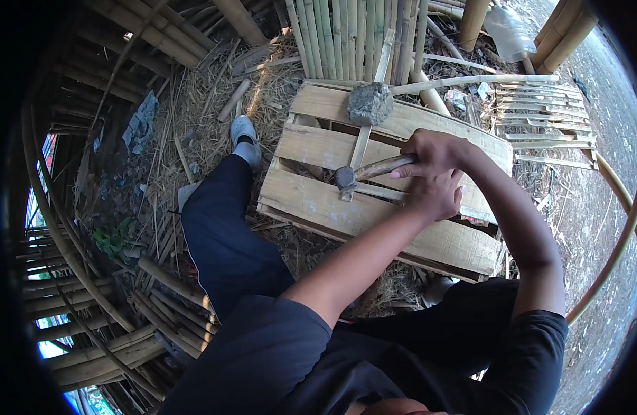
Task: The person hammers a nail into a thin wood strip to attach it across a wooden crate, then hammers a second nail into the same strip.
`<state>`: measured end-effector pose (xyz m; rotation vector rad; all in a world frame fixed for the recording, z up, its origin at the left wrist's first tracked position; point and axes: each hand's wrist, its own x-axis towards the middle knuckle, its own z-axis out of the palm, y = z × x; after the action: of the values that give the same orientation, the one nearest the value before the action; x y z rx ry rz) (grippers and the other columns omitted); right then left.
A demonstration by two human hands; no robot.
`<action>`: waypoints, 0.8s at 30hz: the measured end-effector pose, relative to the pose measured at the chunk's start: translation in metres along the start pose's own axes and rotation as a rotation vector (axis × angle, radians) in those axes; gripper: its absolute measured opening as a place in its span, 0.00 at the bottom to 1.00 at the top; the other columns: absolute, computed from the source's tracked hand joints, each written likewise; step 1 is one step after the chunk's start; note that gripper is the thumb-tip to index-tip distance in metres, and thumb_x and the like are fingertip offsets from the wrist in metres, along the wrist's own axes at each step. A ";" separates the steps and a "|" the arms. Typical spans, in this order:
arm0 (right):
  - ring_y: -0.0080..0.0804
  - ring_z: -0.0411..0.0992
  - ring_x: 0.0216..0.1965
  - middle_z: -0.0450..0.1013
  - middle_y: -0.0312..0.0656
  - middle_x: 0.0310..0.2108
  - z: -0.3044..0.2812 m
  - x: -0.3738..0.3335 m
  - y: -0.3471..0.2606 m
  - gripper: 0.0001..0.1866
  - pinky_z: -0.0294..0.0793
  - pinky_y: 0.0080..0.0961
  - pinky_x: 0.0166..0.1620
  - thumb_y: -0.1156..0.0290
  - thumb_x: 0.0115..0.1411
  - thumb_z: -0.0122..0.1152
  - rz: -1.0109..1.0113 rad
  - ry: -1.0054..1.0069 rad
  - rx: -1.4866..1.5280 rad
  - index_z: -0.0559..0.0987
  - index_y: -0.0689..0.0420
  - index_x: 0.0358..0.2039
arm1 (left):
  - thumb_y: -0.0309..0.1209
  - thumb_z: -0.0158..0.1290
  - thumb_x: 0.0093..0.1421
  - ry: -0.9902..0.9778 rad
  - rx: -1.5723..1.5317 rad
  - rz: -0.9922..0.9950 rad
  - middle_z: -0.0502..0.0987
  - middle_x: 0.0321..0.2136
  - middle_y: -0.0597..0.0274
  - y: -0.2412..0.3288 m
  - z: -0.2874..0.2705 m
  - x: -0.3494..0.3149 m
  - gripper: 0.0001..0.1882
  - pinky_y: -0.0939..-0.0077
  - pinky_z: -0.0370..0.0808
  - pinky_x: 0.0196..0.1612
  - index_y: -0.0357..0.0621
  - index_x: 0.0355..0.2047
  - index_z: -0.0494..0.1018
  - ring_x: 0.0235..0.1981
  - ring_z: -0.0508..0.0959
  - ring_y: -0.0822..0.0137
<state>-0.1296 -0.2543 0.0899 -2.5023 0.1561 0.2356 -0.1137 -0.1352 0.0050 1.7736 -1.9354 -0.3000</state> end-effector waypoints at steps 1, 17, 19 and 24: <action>0.44 0.63 0.18 0.66 0.49 0.13 0.000 0.002 0.000 0.39 0.66 0.41 0.27 0.33 0.59 0.64 0.002 -0.012 -0.022 0.77 0.64 0.20 | 0.42 0.47 0.68 0.009 -0.006 -0.003 0.78 0.46 0.49 0.000 0.001 -0.001 0.20 0.52 0.72 0.57 0.41 0.52 0.71 0.50 0.77 0.51; 0.56 0.70 0.20 0.69 0.52 0.14 0.019 0.000 0.015 0.38 0.70 0.46 0.27 0.33 0.57 0.65 -0.065 0.090 -0.077 0.77 0.62 0.19 | 0.44 0.45 0.70 -0.039 -0.028 -0.039 0.79 0.41 0.47 -0.007 0.027 0.002 0.19 0.53 0.75 0.53 0.40 0.45 0.75 0.45 0.80 0.49; 0.55 0.70 0.20 0.69 0.52 0.14 0.016 -0.001 0.013 0.38 0.70 0.46 0.27 0.33 0.58 0.65 -0.082 0.113 -0.073 0.77 0.62 0.19 | 0.44 0.45 0.70 -0.017 -0.060 -0.024 0.79 0.41 0.46 -0.005 0.025 0.002 0.19 0.53 0.75 0.53 0.40 0.45 0.75 0.45 0.80 0.50; 0.54 0.69 0.19 0.69 0.52 0.15 0.015 -0.001 0.013 0.38 0.70 0.45 0.28 0.34 0.59 0.64 -0.023 0.099 -0.059 0.77 0.63 0.20 | 0.43 0.46 0.70 0.142 0.093 0.073 0.79 0.41 0.48 -0.007 0.026 0.001 0.19 0.53 0.76 0.50 0.41 0.47 0.74 0.44 0.80 0.49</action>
<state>-0.1346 -0.2562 0.0709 -2.5744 0.1622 0.1079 -0.1210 -0.1415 -0.0205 1.7277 -1.9345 -0.0586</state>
